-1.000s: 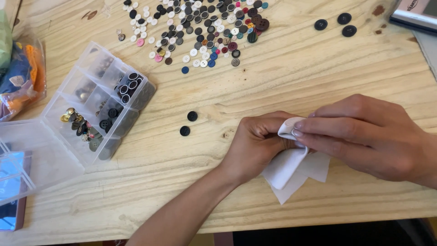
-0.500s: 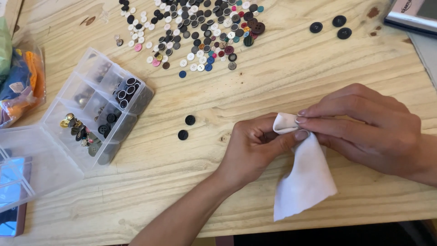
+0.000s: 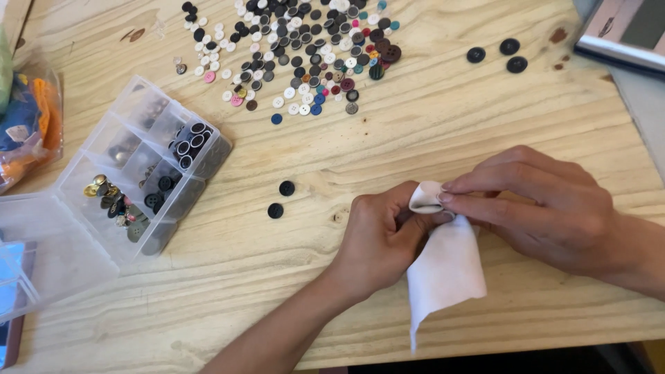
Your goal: Cleaning individual buttons by wiping them with a cloth and sorting them into a storage container.
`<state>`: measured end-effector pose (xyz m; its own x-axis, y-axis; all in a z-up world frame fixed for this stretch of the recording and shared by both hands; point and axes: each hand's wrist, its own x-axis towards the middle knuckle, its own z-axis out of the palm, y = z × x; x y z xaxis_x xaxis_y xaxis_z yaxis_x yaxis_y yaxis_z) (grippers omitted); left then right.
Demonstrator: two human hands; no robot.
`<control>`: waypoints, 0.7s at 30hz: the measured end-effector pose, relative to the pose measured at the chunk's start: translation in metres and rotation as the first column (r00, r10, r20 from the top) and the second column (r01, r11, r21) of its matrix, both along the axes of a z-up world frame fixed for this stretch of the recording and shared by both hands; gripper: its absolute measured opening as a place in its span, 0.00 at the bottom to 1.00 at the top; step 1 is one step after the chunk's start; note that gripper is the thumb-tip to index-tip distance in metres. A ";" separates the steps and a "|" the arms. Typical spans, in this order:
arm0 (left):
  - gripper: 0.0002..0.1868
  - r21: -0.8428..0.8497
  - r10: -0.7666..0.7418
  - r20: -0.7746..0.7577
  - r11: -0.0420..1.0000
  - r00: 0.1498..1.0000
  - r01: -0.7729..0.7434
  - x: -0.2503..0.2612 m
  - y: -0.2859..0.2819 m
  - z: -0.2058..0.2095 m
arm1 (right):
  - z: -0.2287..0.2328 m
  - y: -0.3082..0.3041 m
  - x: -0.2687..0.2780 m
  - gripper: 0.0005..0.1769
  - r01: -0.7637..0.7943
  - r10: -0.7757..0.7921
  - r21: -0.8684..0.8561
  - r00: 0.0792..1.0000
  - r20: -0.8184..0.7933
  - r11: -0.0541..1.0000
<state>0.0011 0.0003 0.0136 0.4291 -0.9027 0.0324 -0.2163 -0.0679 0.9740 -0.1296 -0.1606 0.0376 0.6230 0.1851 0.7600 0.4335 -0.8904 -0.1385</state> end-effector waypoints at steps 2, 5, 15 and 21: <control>0.03 0.100 0.044 0.012 0.994 0.999 -0.045 0.000 0.000 0.002 | 0.003 0.000 0.000 0.06 -0.014 0.014 0.006 1.000 -0.024 1.000; 0.03 0.113 0.086 0.039 0.989 0.995 -0.090 0.003 -0.003 -0.001 | 0.001 0.000 -0.002 0.07 -0.011 0.011 0.011 1.000 -0.025 1.000; 0.11 0.154 0.053 0.080 0.986 0.995 -0.065 0.003 -0.001 0.004 | -0.010 -0.007 -0.012 0.12 0.106 -0.016 0.277 0.951 -0.308 0.955; 0.06 0.000 0.014 0.157 1.000 0.987 -0.014 0.007 -0.002 -0.005 | 0.003 -0.029 0.001 0.12 0.162 -0.018 0.302 0.903 -0.429 0.939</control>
